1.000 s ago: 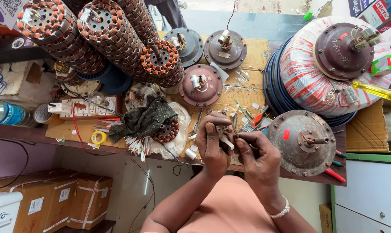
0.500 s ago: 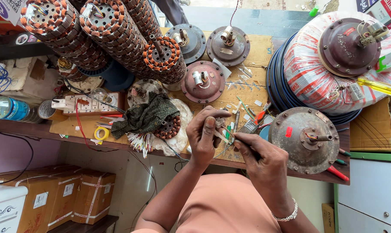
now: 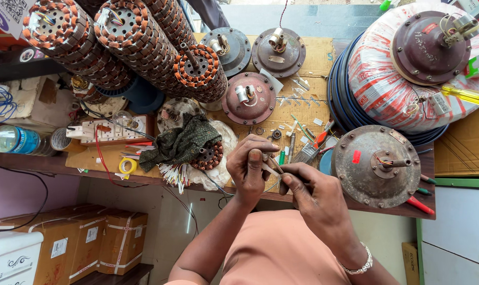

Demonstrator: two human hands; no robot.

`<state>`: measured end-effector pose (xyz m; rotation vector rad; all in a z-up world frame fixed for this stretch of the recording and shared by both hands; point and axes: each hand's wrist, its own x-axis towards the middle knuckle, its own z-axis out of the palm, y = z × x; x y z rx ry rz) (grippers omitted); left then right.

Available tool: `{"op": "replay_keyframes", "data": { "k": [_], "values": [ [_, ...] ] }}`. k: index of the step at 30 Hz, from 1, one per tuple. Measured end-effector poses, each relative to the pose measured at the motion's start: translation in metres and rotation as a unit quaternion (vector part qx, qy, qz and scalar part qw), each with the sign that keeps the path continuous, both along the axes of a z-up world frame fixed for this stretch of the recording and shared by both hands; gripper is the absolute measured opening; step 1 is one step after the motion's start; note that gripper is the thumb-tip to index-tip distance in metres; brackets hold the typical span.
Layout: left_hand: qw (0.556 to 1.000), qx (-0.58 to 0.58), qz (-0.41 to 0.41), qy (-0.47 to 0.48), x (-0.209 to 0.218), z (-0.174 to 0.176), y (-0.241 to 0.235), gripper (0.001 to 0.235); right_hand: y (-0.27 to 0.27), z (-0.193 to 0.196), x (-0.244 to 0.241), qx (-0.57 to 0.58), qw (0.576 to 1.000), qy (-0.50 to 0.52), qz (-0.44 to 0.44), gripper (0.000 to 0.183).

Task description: The person works at a cluttered workbench, using a screwdriver to tighten screws on a small white electrical component. They handle wires and the component, occasionally picking up and setting down tools while assembling or repairing the device.

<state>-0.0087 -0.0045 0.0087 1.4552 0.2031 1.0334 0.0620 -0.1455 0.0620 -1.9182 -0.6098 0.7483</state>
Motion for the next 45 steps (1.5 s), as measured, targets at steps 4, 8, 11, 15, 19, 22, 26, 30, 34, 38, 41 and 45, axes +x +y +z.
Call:
{"op": "replay_keyframes", "data": {
  "k": [4, 8, 11, 15, 19, 22, 26, 30, 34, 38, 41, 45],
  "values": [
    [0.986, -0.152, 0.012, -0.073, 0.016, -0.002, -0.021, 0.040, 0.012, -0.012, -0.009, 0.097, 0.995, 0.022, -0.031, 0.013],
    [0.980, -0.182, 0.017, -0.081, 0.025, -0.004, -0.028, 0.039, 0.013, -0.019, -0.008, 0.125, 0.991, -0.005, -0.041, 0.012],
    [0.983, -0.156, -0.020, -0.096, 0.023, -0.006, -0.023, 0.040, 0.007, -0.019, -0.002, 0.118, 0.992, 0.033, -0.020, 0.012],
    [0.976, -0.167, -0.092, -0.108, 0.015, -0.012, -0.010, 0.044, 0.001, -0.017, -0.001, 0.113, 0.991, 0.067, 0.002, 0.014],
    [0.991, -0.053, -0.103, -0.069, 0.007, -0.013, 0.009, 0.050, 0.000, -0.015, -0.001, 0.116, 0.990, 0.085, 0.012, 0.017],
    [0.991, -0.033, -0.119, -0.050, 0.002, -0.012, 0.017, 0.051, -0.001, -0.017, -0.002, 0.110, 0.987, 0.120, 0.009, 0.018],
    [0.991, -0.010, -0.129, -0.043, 0.001, -0.010, 0.019, 0.053, -0.004, -0.021, -0.004, 0.112, 0.982, 0.154, 0.002, 0.018],
    [0.989, -0.018, -0.139, -0.038, 0.002, -0.009, 0.018, 0.053, -0.009, -0.024, -0.002, 0.116, 0.980, 0.160, -0.005, 0.018],
    [0.991, 0.006, -0.131, -0.035, 0.003, -0.010, 0.019, 0.052, -0.008, -0.026, -0.002, 0.105, 0.977, 0.187, -0.021, 0.018],
    [0.991, 0.050, -0.118, -0.022, 0.003, -0.009, 0.022, 0.052, -0.006, -0.021, 0.000, 0.082, 0.981, 0.174, -0.014, 0.018],
    [0.990, 0.092, -0.107, -0.003, 0.000, -0.010, 0.026, 0.051, -0.006, -0.012, 0.010, 0.038, 0.991, 0.126, 0.034, 0.018],
    [0.987, 0.109, -0.117, 0.016, -0.006, -0.014, 0.023, 0.050, -0.006, -0.006, 0.015, 0.009, 0.994, 0.045, 0.094, 0.019]
  ]
}}
